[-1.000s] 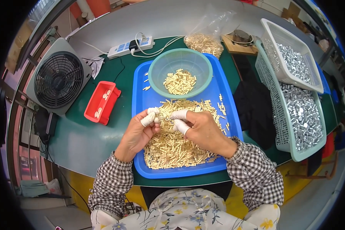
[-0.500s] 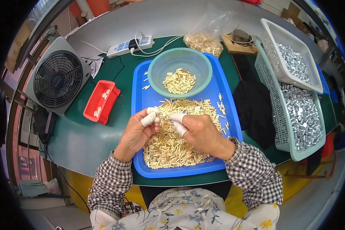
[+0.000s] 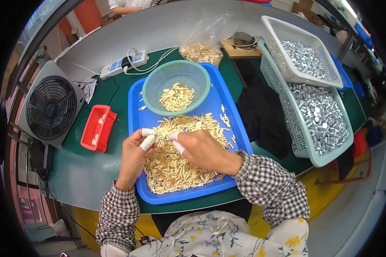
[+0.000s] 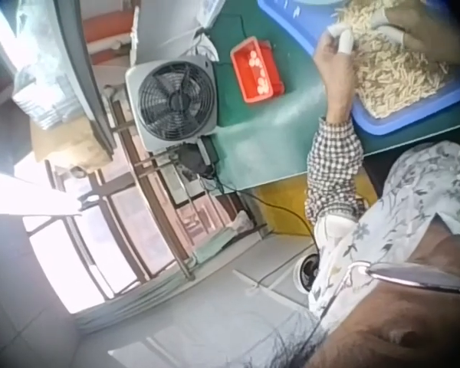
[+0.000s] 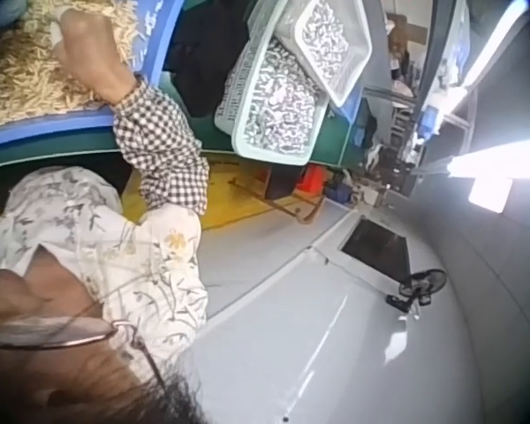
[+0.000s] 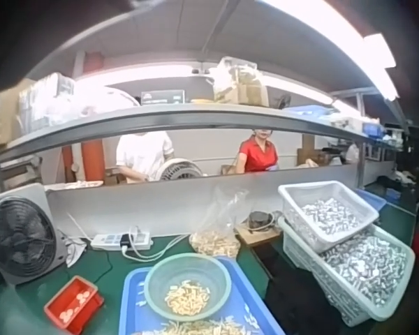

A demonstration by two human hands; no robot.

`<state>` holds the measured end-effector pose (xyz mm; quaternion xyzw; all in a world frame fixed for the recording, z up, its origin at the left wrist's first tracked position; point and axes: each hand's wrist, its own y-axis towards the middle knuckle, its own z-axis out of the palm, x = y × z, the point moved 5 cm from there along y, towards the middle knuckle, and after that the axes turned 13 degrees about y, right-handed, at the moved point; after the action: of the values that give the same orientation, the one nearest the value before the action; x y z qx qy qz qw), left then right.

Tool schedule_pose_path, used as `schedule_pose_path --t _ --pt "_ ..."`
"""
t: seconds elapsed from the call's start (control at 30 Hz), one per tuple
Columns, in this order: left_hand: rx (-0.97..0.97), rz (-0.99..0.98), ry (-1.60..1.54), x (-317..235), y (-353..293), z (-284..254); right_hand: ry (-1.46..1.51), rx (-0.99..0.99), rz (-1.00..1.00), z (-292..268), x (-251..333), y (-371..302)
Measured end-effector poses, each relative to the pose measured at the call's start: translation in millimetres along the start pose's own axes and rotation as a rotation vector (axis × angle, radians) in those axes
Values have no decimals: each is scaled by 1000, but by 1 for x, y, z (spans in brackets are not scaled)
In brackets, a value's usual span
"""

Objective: Sorting through a pile of small metal pins and placing specific ones into a bowl for inspection or assembly.

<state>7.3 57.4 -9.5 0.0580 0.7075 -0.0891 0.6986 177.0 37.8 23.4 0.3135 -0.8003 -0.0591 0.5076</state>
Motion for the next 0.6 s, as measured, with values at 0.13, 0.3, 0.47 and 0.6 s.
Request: schedule_pose_path --t 0.13,0.3,0.47,0.6 --pt "22 -15 -27 -2 -2 2 -91 -19 -67 0 3 -3" --pt "33 -12 79 -3 -4 3 269 78 344 -2 0 1" --pt "-31 70 148 -6 -4 3 -286 27 -217 5 8 -6" --pt "-20 74 107 -8 -5 0 507 84 479 0 3 -1"
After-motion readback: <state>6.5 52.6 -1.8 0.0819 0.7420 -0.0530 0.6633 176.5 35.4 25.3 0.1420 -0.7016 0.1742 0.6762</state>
